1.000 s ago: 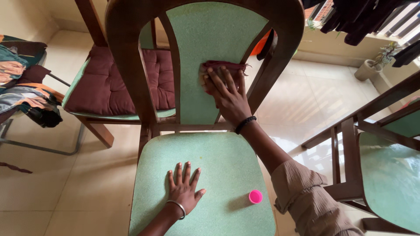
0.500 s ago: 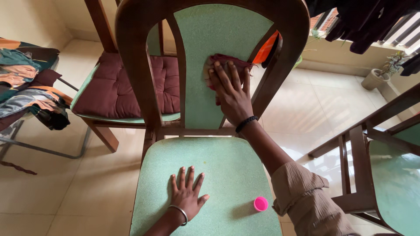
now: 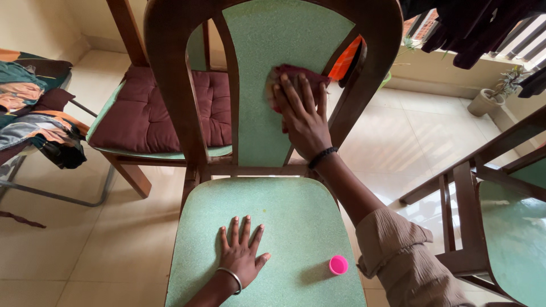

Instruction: The person cleans a wooden chair with a green upholstered seat and backrest using a cloth and a spray bottle. They wipe the backrest and seat surfaces thoroughly, moving the spray bottle to a nearby stool during the process.

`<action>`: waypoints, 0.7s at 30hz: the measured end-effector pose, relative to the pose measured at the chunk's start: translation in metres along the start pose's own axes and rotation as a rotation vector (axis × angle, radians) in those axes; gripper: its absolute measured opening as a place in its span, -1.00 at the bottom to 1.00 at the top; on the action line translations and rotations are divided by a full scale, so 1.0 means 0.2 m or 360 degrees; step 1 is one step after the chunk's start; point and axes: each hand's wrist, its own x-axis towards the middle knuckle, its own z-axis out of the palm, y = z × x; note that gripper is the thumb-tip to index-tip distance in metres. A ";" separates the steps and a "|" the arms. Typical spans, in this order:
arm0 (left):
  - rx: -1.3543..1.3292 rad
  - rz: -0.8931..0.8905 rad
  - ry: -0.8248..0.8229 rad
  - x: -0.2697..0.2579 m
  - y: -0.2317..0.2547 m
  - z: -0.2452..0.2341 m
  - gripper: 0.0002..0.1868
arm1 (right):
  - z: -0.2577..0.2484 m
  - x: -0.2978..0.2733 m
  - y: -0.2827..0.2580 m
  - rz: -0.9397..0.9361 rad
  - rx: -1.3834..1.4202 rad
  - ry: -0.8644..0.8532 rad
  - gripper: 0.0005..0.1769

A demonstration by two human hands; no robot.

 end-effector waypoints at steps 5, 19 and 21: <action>0.0012 0.0002 0.0008 0.01 0.00 0.01 -0.18 | -0.01 0.06 -0.06 -0.0033 0.0064 -0.0057 0.01; -0.0013 -0.0012 -0.0025 0.01 0.00 0.00 -0.18 | -0.03 0.06 -0.04 -0.0063 0.0072 -0.0099 0.08; 0.0001 -0.0001 0.0019 0.01 0.00 0.01 -0.18 | -0.04 0.06 -0.05 -0.0083 0.0071 -0.0078 0.07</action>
